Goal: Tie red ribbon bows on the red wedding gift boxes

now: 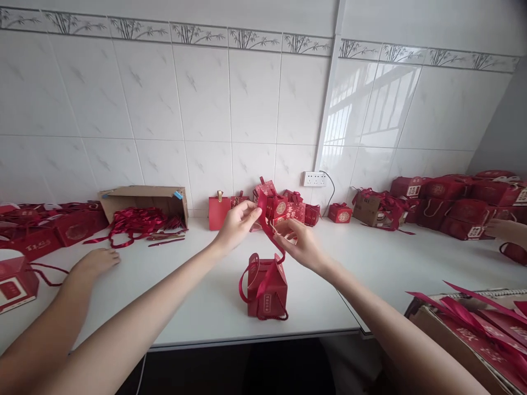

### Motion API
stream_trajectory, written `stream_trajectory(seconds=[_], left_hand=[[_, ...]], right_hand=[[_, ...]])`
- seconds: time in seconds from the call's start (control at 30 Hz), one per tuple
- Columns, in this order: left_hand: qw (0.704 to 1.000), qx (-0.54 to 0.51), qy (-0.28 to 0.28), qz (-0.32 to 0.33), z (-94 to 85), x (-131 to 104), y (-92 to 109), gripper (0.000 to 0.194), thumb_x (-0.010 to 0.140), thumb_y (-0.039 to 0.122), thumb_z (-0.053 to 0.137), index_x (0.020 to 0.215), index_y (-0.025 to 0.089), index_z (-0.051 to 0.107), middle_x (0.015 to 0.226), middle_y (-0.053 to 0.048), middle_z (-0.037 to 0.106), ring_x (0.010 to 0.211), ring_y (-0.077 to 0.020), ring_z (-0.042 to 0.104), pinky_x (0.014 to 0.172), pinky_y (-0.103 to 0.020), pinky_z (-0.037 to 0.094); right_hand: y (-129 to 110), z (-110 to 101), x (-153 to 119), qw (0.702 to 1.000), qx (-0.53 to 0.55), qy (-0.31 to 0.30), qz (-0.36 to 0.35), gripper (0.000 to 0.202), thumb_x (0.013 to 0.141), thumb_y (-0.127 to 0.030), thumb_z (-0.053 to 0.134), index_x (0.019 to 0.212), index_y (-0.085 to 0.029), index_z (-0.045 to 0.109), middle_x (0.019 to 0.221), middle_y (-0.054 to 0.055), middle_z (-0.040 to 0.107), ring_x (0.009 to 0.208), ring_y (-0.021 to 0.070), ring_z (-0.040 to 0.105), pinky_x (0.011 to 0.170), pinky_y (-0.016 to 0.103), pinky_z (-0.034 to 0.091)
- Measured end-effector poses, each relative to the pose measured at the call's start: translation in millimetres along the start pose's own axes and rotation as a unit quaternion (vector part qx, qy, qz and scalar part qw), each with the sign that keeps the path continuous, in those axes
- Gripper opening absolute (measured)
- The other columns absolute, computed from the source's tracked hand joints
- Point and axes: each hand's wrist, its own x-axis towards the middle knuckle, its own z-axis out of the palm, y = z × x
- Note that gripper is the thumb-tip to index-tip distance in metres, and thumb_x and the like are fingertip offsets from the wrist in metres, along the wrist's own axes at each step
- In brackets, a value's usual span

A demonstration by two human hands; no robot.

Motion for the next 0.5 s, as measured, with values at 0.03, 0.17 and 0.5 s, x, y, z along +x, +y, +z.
stream_trajectory(seconds=[0.03, 0.17, 0.5], left_hand=[[1.0, 0.003, 0.009, -0.008, -2.0, -1.0, -3.3, 0.033, 0.075, 0.047, 0.06, 0.083, 0.016, 0.052, 0.075, 0.001, 0.056, 0.069, -0.0128, 0.058, 0.071, -0.032, 0.052], [0.999, 0.043, -0.007, -0.024, -5.2, -11.1, -10.7, 0.031, 0.075, 0.045, 0.061, 0.079, 0.016, 0.053, 0.072, 0.003, 0.052, 0.068, -0.0109, 0.055, 0.068, -0.029, 0.052], [0.994, 0.106, 0.002, -0.028, 1.5, -31.8, -23.7, 0.031, 0.078, 0.043, 0.056, 0.097, 0.018, 0.053, 0.101, -0.005, 0.058, 0.097, -0.0174, 0.053, 0.078, -0.029, 0.046]], right_hand=[[-0.1, 1.8, -4.1, 0.999, -0.037, 0.008, -0.025, 0.016, 0.083, -0.031, 0.055, 0.094, -0.019, 0.058, 0.093, 0.006, 0.062, 0.084, 0.0181, 0.06, 0.073, 0.033, 0.051], [-3.9, 9.4, -13.1, 0.993, -0.093, -0.001, -0.07, 0.035, 0.079, -0.034, 0.061, 0.109, -0.018, 0.053, 0.109, 0.012, 0.057, 0.104, 0.0251, 0.054, 0.087, 0.041, 0.047], [0.0, 7.5, 3.5, 0.95, 0.25, -0.095, 0.159, 0.03, 0.073, -0.044, 0.062, 0.071, -0.015, 0.058, 0.059, -0.001, 0.059, 0.054, 0.0092, 0.055, 0.055, 0.023, 0.045]])
